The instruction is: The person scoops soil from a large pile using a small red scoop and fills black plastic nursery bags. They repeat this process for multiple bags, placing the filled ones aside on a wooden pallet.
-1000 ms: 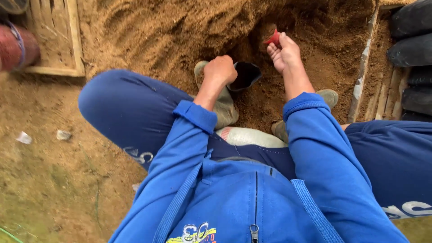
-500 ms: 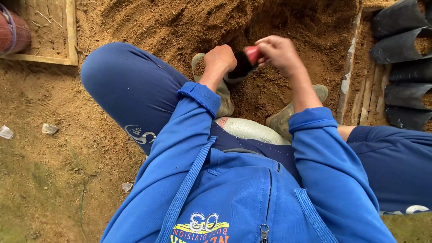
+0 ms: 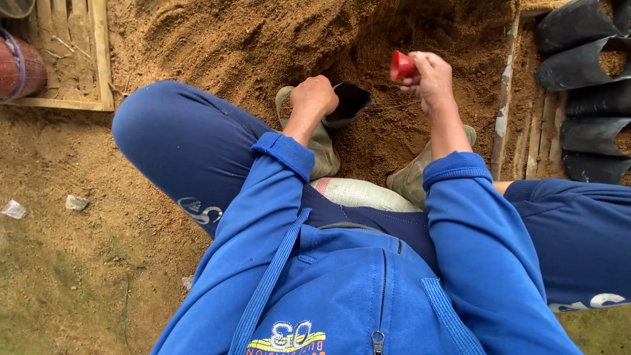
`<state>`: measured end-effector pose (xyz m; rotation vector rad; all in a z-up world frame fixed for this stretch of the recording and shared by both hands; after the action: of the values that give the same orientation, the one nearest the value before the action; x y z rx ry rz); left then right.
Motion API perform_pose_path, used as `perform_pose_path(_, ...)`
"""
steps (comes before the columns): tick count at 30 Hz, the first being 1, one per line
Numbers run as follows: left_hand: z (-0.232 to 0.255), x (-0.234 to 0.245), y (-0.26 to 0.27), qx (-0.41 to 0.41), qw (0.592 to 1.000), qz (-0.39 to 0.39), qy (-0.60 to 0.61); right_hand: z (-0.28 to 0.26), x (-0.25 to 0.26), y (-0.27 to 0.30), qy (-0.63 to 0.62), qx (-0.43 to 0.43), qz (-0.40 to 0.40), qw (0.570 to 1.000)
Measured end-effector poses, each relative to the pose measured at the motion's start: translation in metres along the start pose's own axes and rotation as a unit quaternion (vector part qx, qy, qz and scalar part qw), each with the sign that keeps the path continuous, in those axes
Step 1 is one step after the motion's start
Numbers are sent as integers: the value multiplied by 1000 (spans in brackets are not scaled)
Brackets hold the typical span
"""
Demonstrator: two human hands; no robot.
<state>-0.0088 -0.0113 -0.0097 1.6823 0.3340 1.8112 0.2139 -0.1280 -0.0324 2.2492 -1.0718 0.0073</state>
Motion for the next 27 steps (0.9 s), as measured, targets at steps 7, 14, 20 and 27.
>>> perform_pose_path(7, -15, -28, -28, -79, 995, 55, 31, 154, 30, -101, -3, -94, 247, 964)
perform_pose_path(14, -13, -24, -29, -82, 995, 43, 20, 158, 0, -97, -92, -228, 275, 929)
perform_pose_path(20, -11, -16, -27, -78, 996, 46, 23, 137, -49, -83, -87, -202, 231, 948)
perform_pose_path(27, -12, -15, -25, -85, 996, 38, 15, 115, -94, -76, -98, -184, 189, 960)
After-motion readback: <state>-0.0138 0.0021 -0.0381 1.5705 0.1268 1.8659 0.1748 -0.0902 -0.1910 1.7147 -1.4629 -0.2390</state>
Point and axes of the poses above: each hand's wrist, its own y-axis away from the middle knuckle, its own x-axis out of the back of the hand, z = x × y, the point moved 1 cm from there along -y, towards the middle knuckle, and after that the axes turned 15 degrees about z, right-handed, at the moved point
